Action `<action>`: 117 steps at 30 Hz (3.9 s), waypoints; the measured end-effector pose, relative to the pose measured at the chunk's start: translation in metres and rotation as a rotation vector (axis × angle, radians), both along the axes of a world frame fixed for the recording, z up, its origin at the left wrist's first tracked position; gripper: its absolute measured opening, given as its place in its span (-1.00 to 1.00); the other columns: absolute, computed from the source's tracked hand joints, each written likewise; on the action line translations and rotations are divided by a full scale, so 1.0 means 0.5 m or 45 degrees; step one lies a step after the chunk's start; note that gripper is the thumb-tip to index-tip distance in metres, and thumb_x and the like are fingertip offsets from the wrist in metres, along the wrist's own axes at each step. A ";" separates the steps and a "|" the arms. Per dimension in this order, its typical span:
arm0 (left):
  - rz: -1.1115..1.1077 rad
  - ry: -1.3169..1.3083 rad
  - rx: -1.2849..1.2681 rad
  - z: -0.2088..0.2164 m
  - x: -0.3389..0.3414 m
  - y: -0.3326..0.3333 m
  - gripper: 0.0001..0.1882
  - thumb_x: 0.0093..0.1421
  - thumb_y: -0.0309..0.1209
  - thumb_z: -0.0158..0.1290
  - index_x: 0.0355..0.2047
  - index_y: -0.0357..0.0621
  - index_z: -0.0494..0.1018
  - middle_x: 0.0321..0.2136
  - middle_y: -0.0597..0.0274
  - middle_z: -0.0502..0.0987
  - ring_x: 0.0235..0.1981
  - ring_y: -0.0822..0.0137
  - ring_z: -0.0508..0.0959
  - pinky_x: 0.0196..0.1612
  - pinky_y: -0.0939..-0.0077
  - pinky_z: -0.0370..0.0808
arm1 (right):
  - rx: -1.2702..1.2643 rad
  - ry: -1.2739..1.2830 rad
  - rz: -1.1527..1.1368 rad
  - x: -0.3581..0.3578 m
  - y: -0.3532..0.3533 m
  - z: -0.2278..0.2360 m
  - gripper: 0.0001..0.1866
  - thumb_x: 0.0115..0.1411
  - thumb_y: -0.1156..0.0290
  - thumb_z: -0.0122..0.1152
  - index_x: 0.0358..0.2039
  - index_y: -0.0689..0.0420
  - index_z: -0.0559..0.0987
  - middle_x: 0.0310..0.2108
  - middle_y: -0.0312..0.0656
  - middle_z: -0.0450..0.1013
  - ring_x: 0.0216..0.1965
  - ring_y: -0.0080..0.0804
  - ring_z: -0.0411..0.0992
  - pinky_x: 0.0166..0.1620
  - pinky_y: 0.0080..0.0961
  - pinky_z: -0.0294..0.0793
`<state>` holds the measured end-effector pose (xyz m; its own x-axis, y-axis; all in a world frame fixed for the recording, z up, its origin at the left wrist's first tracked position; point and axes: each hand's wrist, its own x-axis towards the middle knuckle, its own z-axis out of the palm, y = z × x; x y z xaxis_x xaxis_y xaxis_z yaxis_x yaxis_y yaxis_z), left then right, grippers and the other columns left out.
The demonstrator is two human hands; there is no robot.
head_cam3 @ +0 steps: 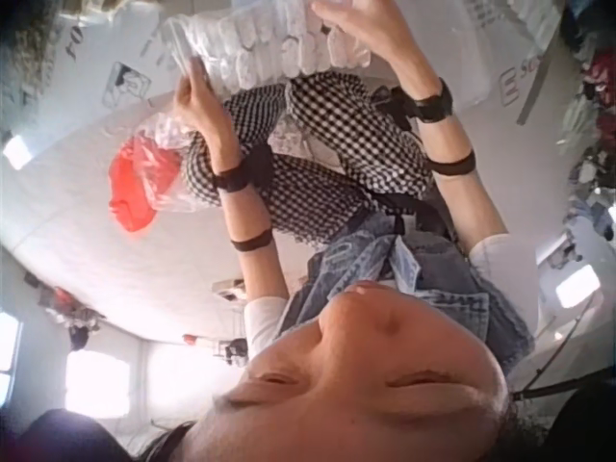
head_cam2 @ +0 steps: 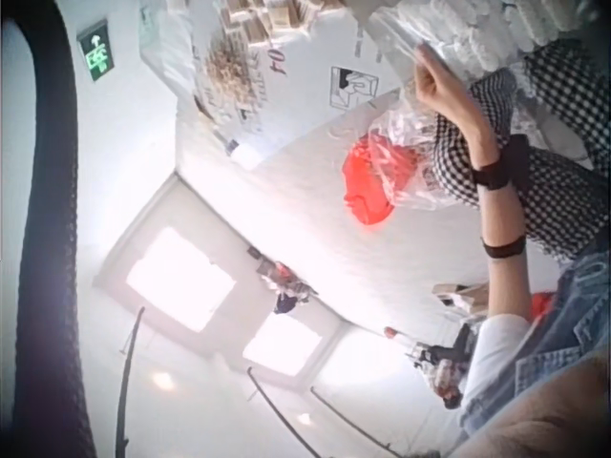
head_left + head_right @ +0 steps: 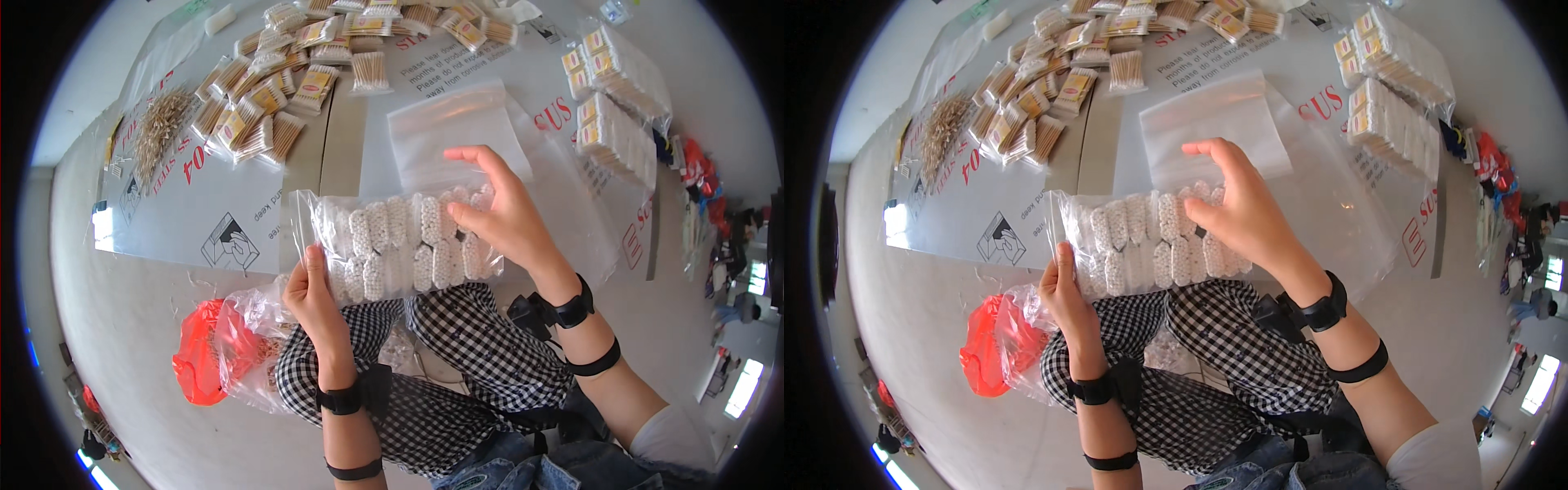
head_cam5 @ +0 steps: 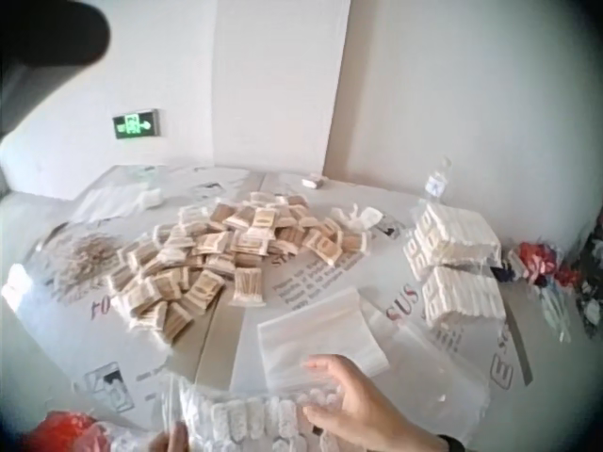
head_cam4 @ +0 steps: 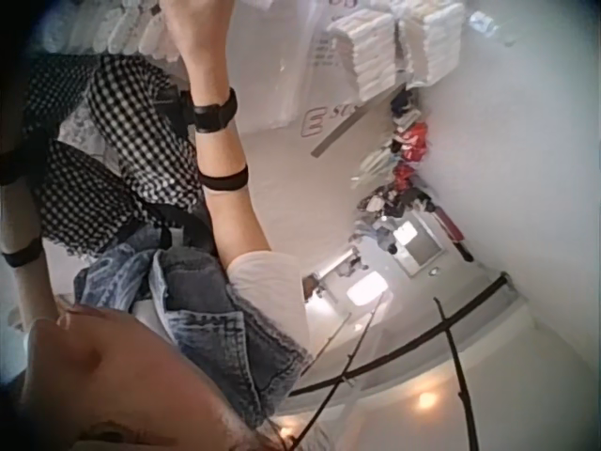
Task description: Packing bundles of cotton swabs into plastic bags.
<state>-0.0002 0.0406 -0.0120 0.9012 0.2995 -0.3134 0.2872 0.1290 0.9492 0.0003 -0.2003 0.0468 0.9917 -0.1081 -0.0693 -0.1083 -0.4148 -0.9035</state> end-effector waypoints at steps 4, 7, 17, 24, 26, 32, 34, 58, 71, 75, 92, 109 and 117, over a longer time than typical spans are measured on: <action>-0.002 -0.006 -0.001 -0.003 -0.003 0.001 -0.67 0.36 -0.27 0.08 -0.48 -0.23 0.57 -0.69 0.63 0.17 -0.66 0.72 0.02 -0.59 0.66 -0.13 | -0.286 -0.268 0.066 0.008 0.024 -0.001 -0.47 0.04 0.43 0.30 0.05 0.14 0.41 0.05 -0.13 0.39 0.14 -0.17 0.33 0.21 -0.19 0.25; -0.025 -0.007 0.008 -0.004 -0.003 0.004 -0.67 0.36 -0.26 0.08 -0.45 -0.24 0.59 -0.69 0.64 0.17 -0.66 0.73 0.02 -0.59 0.66 -0.13 | -0.438 -0.289 0.067 0.014 0.051 0.000 -0.46 0.02 0.42 0.32 0.04 0.12 0.40 0.03 -0.13 0.40 0.12 -0.11 0.33 0.28 -0.07 0.13; -0.003 0.054 0.037 0.009 -0.002 -0.001 -0.70 0.34 -0.26 0.11 -0.40 -0.25 0.60 -0.68 0.68 0.18 -0.65 0.74 0.01 -0.57 0.65 -0.14 | -0.509 -0.309 0.074 0.023 0.066 -0.019 -0.49 0.01 0.45 0.32 0.00 0.12 0.40 -0.01 -0.14 0.43 0.08 -0.11 0.36 0.30 -0.03 0.09; 0.008 0.046 0.023 0.012 0.001 -0.012 -0.66 0.34 -0.23 0.10 -0.49 -0.20 0.58 -0.70 0.67 0.16 -0.66 0.73 0.01 -0.57 0.64 -0.15 | -0.384 -0.266 0.085 0.043 0.085 0.007 -0.48 0.02 0.49 0.31 0.03 0.13 0.41 0.04 -0.13 0.40 0.14 -0.12 0.32 0.29 -0.13 0.13; -0.015 0.061 0.043 0.007 -0.003 0.001 -0.69 0.34 -0.25 0.10 -0.35 -0.30 0.60 -0.63 0.59 0.30 -0.61 0.73 0.11 -0.55 0.71 -0.02 | -0.313 -0.265 0.099 0.051 0.102 0.003 -0.47 0.01 0.52 0.32 0.05 0.14 0.43 0.09 -0.13 0.39 0.19 -0.13 0.29 0.27 -0.26 0.20; 0.025 0.039 0.019 0.004 -0.002 -0.003 -0.68 0.33 -0.25 0.11 -0.45 -0.24 0.60 -0.68 0.66 0.21 -0.65 0.73 0.04 -0.57 0.65 -0.11 | -0.405 -0.280 0.136 0.059 0.124 -0.010 -0.49 0.01 0.55 0.31 0.02 0.16 0.45 0.08 -0.11 0.40 0.16 -0.11 0.32 0.24 -0.28 0.25; 0.039 0.051 0.002 0.011 0.000 -0.010 -0.69 0.33 -0.25 0.11 -0.39 -0.27 0.62 -0.67 0.65 0.23 -0.65 0.73 0.05 -0.57 0.66 -0.11 | -0.370 -0.240 0.146 0.061 0.118 -0.008 -0.51 0.01 0.56 0.29 0.01 0.17 0.46 0.09 -0.11 0.40 0.17 -0.12 0.32 0.24 -0.28 0.25; -0.048 0.067 -0.119 0.022 -0.006 -0.001 -0.62 0.37 -0.22 0.04 -0.19 -0.37 0.62 -0.61 0.54 0.31 -0.57 0.68 0.17 -0.53 0.69 0.04 | -0.793 -0.492 0.469 0.047 0.155 0.005 -0.65 0.08 0.68 0.11 -0.21 -0.01 0.68 0.07 -0.18 0.44 0.24 -0.15 0.29 0.37 0.00 0.01; -0.023 0.086 -0.110 0.003 -0.003 0.003 -0.66 0.35 -0.28 0.07 -0.21 -0.39 0.62 -0.51 0.47 0.51 -0.49 0.67 0.31 -0.44 0.75 0.20 | -0.550 -0.464 0.279 -0.007 0.062 0.076 -0.57 0.14 0.65 0.07 0.02 0.06 0.57 0.15 -0.14 0.38 0.24 -0.17 0.28 0.36 -0.13 0.08; 0.027 0.061 -0.152 -0.003 0.001 0.006 -0.67 0.34 -0.29 0.10 -0.20 -0.40 0.61 -0.39 0.33 0.60 -0.40 0.64 0.47 -0.36 0.80 0.35 | 0.105 -0.190 -0.061 -0.064 -0.034 0.069 -0.42 0.15 0.67 0.06 0.23 0.20 0.32 0.27 -0.14 0.27 0.34 -0.31 0.15 0.39 -0.23 0.01; 0.081 0.052 -0.110 -0.016 0.003 0.007 -0.73 0.31 -0.29 0.15 -0.34 -0.30 0.63 -0.50 0.49 0.55 -0.52 0.73 0.36 -0.47 0.80 0.20 | 0.132 0.096 -0.070 -0.131 -0.033 -0.030 -0.18 0.07 0.58 0.22 0.35 0.13 0.13 0.33 -0.09 0.14 0.38 -0.23 0.07 0.38 -0.20 0.06; 0.058 0.024 -0.113 -0.019 0.002 0.007 -0.71 0.31 -0.30 0.14 -0.28 -0.35 0.62 -0.47 0.45 0.56 -0.50 0.71 0.38 -0.45 0.79 0.21 | -0.387 -0.182 0.061 -0.114 0.034 0.016 -0.08 0.00 0.66 0.24 0.38 0.16 0.05 0.37 0.05 0.01 0.40 0.00 -0.03 0.38 -0.15 0.03; 0.123 0.030 -0.068 -0.010 0.004 -0.002 -0.68 0.31 -0.26 0.14 -0.26 -0.34 0.62 -0.53 0.53 0.49 -0.56 0.72 0.26 -0.50 0.77 0.11 | -0.503 -0.184 0.072 -0.107 0.054 0.007 -0.07 -0.02 0.66 0.24 0.37 0.17 0.06 0.38 0.07 -0.01 0.40 0.10 -0.05 0.38 -0.08 0.00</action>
